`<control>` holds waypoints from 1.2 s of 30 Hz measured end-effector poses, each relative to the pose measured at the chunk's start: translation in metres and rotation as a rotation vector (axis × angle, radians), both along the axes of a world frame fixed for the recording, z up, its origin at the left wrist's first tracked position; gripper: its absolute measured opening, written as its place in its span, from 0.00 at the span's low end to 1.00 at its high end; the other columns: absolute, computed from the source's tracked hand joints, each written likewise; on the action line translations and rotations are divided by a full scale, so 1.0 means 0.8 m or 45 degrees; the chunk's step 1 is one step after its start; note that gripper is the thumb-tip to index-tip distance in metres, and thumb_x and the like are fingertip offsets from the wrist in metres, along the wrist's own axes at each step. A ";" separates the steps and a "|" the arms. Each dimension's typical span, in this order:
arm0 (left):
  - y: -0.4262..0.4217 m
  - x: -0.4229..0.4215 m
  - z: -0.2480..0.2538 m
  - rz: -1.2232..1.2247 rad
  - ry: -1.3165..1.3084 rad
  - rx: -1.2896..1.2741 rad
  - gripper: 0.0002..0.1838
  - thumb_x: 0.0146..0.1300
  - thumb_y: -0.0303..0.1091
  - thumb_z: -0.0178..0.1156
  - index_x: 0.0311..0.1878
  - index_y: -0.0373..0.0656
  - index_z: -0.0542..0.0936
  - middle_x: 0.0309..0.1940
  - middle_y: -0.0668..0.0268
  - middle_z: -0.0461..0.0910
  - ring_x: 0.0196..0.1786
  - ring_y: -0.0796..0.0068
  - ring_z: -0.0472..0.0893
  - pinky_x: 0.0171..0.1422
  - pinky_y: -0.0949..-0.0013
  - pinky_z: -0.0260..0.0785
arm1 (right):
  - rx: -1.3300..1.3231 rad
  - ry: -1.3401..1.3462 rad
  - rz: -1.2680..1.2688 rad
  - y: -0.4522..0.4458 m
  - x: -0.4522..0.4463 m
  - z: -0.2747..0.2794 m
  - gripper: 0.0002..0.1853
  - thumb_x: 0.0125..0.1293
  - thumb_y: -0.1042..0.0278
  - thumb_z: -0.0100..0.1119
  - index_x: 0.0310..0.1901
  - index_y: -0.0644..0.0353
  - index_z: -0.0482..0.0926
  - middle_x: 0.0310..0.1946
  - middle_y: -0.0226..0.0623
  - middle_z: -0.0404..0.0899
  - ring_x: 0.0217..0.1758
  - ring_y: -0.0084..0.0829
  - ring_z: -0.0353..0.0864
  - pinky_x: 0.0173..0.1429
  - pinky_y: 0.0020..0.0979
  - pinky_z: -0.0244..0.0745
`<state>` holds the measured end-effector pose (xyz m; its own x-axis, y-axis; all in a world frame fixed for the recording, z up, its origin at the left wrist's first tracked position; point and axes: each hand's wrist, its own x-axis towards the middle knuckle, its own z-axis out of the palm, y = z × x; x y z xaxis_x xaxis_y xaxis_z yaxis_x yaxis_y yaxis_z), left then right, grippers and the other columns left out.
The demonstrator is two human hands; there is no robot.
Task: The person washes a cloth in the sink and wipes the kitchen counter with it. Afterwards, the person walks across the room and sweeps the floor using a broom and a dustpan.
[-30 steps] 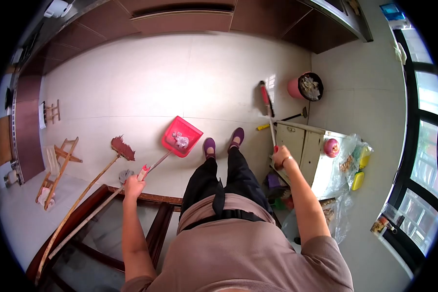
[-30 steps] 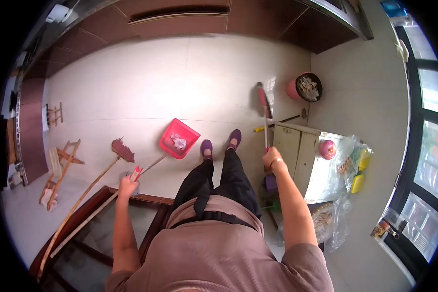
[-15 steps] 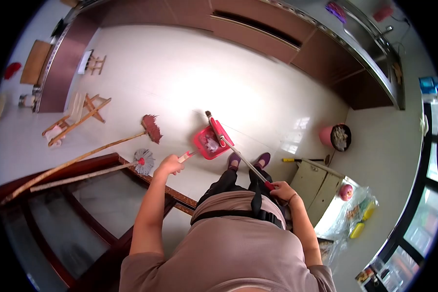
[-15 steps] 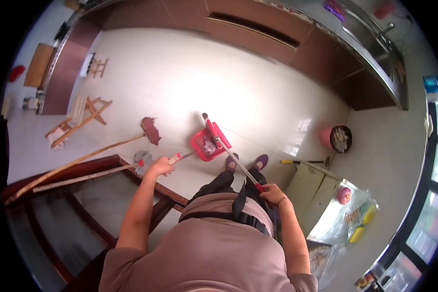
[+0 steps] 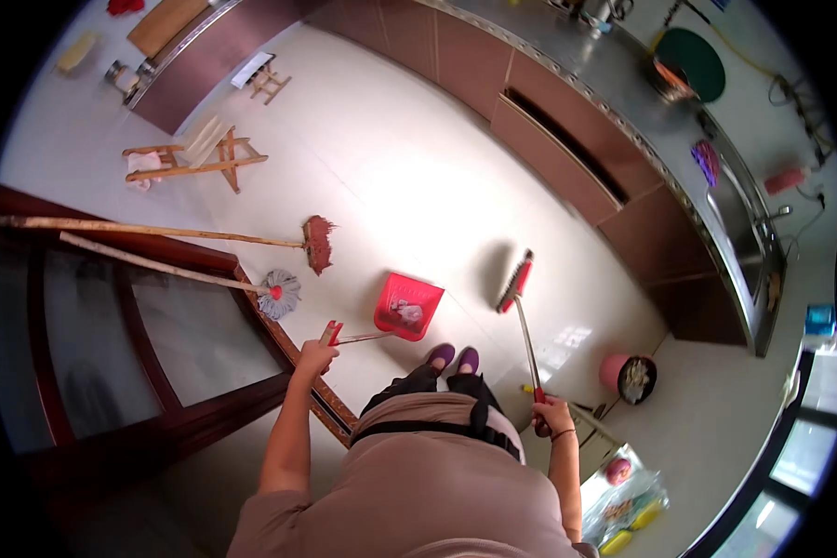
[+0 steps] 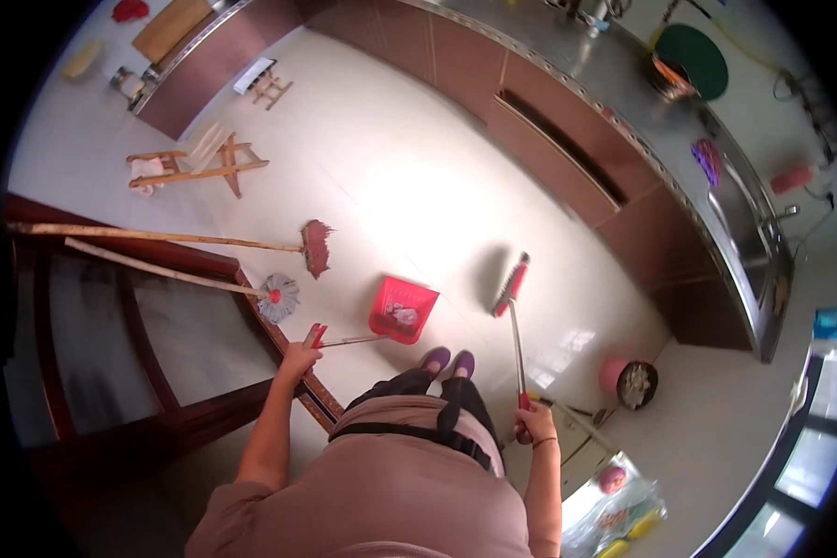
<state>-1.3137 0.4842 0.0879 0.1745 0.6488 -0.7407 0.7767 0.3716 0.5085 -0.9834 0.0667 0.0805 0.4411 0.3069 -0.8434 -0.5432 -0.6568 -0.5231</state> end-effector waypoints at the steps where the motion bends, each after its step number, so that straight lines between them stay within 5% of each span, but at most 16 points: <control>1: -0.006 -0.001 0.013 0.125 -0.057 -0.019 0.10 0.43 0.28 0.59 0.32 0.37 0.77 0.11 0.70 0.67 0.10 0.77 0.68 0.14 0.72 0.58 | 0.042 -0.029 -0.045 -0.001 0.011 -0.004 0.04 0.50 0.78 0.55 0.28 0.69 0.74 0.15 0.37 0.73 0.13 0.27 0.73 0.17 0.26 0.68; 6: -0.012 0.004 0.052 0.395 -0.123 0.005 0.13 0.43 0.28 0.59 0.36 0.38 0.78 0.11 0.71 0.66 0.10 0.78 0.66 0.13 0.73 0.57 | -0.051 0.044 -0.215 0.000 0.081 -0.025 0.02 0.47 0.82 0.54 0.22 0.71 0.72 0.14 0.41 0.71 0.13 0.31 0.72 0.17 0.28 0.69; 12: 0.029 0.003 0.049 0.548 -0.148 0.150 0.07 0.43 0.28 0.60 0.19 0.37 0.72 0.11 0.68 0.68 0.10 0.76 0.68 0.13 0.71 0.60 | -0.309 0.095 -0.263 0.041 0.167 -0.041 0.03 0.49 0.83 0.54 0.23 0.68 0.70 0.15 0.39 0.70 0.14 0.33 0.72 0.17 0.29 0.69; 16: 0.090 0.025 0.059 0.581 -0.155 0.276 0.05 0.43 0.27 0.59 0.22 0.36 0.74 0.11 0.69 0.67 0.09 0.78 0.66 0.13 0.73 0.57 | -0.069 0.413 -0.657 0.100 0.211 -0.061 0.06 0.53 0.78 0.53 0.28 0.61 0.66 0.17 0.37 0.68 0.15 0.33 0.71 0.15 0.33 0.67; 25: 0.268 0.032 0.025 0.612 -0.097 0.192 0.06 0.42 0.28 0.59 0.21 0.35 0.73 0.10 0.69 0.66 0.09 0.78 0.66 0.12 0.72 0.56 | -0.425 0.584 -0.315 0.289 0.304 -0.098 0.08 0.56 0.65 0.51 0.29 0.59 0.67 0.15 0.38 0.72 0.13 0.35 0.72 0.14 0.34 0.66; 27: 0.307 0.035 0.024 0.618 -0.142 0.189 0.07 0.41 0.28 0.59 0.20 0.36 0.72 0.10 0.69 0.66 0.09 0.77 0.66 0.12 0.71 0.56 | -0.455 0.682 0.047 0.334 0.335 -0.100 0.09 0.56 0.64 0.51 0.27 0.61 0.68 0.15 0.38 0.72 0.13 0.35 0.71 0.14 0.34 0.65; 36: 0.430 0.090 0.028 0.855 -0.063 0.132 0.07 0.44 0.26 0.58 0.29 0.36 0.76 0.12 0.71 0.66 0.11 0.80 0.65 0.12 0.73 0.56 | -0.571 0.565 -0.048 0.581 0.462 -0.141 0.07 0.55 0.68 0.51 0.27 0.63 0.68 0.14 0.41 0.70 0.12 0.36 0.70 0.13 0.33 0.65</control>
